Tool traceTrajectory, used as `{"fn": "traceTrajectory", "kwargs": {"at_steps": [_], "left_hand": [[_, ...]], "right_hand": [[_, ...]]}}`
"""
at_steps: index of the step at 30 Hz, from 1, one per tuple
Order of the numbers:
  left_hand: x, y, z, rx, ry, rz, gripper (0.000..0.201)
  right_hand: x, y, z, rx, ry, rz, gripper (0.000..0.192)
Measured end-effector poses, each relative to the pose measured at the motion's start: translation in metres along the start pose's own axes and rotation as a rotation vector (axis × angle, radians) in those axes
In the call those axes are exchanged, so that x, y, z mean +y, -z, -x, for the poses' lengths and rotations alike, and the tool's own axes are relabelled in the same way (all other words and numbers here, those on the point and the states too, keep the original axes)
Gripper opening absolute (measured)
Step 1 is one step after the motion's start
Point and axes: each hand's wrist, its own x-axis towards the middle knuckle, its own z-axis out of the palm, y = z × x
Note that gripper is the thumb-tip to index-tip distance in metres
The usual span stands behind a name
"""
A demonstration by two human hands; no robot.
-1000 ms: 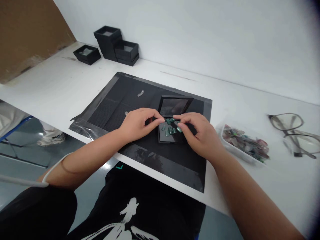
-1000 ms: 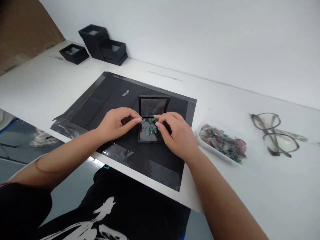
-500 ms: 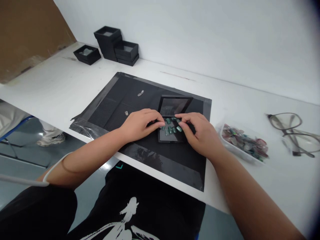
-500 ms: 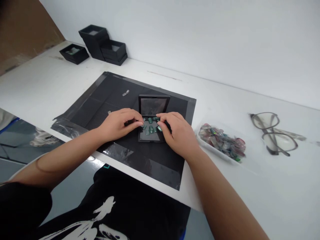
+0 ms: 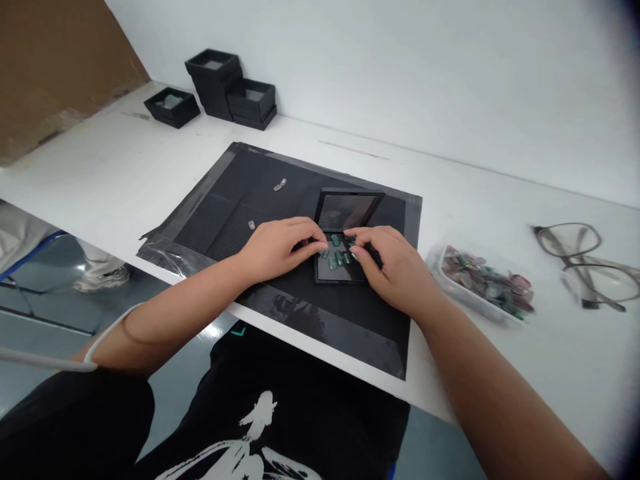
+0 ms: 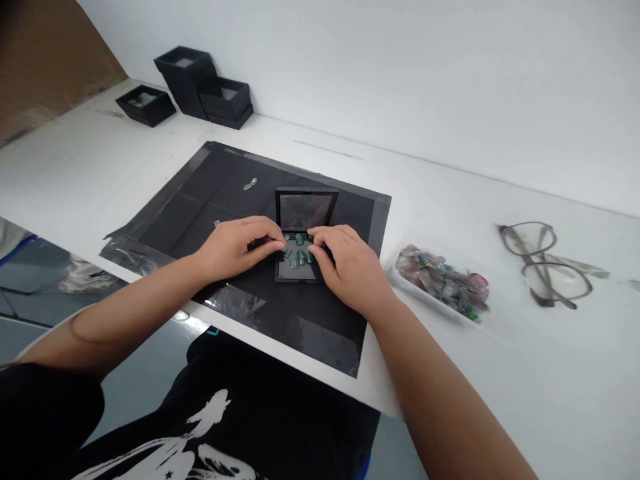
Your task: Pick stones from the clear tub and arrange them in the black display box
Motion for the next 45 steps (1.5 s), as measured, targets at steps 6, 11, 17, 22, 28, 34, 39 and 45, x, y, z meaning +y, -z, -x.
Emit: {"fn": "traceTrajectory", "kwargs": {"at_steps": [6, 11, 17, 22, 28, 34, 39, 45], "left_hand": [[0.0007, 0.0025, 0.0001, 0.031, 0.016, -0.016, 0.021], [0.0012, 0.0044, 0.0002, 0.064, 0.103, -0.014, 0.026], [0.001, 0.005, 0.0011, 0.059, 0.146, -0.022, 0.028], [0.0021, 0.0057, 0.0006, 0.043, 0.124, -0.019, 0.029], [0.0029, 0.006, 0.0004, 0.041, 0.105, -0.016, 0.027], [0.0035, 0.0059, 0.0007, 0.041, 0.089, -0.015, 0.026], [0.0035, 0.0061, 0.0007, 0.034, 0.075, -0.023, 0.024], [0.0032, 0.0061, 0.0009, 0.024, 0.066, -0.029, 0.025]], "right_hand": [[-0.0016, 0.0039, 0.0052, 0.122, -0.136, -0.171, 0.005], [-0.0013, 0.004, 0.0075, 0.138, -0.285, -0.197, 0.007], [-0.0024, 0.0034, 0.0071, 0.047, -0.286, -0.144, 0.012], [-0.0039, 0.0049, 0.0079, 0.058, -0.288, -0.17, 0.011], [-0.0072, 0.0056, 0.0068, 0.072, -0.307, -0.064, 0.014], [-0.0079, 0.004, 0.0062, 0.053, -0.309, -0.2, 0.013], [-0.0032, 0.0008, 0.0067, 0.08, -0.275, -0.175, 0.012], [-0.0031, -0.0009, 0.0037, 0.048, -0.237, -0.174, 0.012]]}}
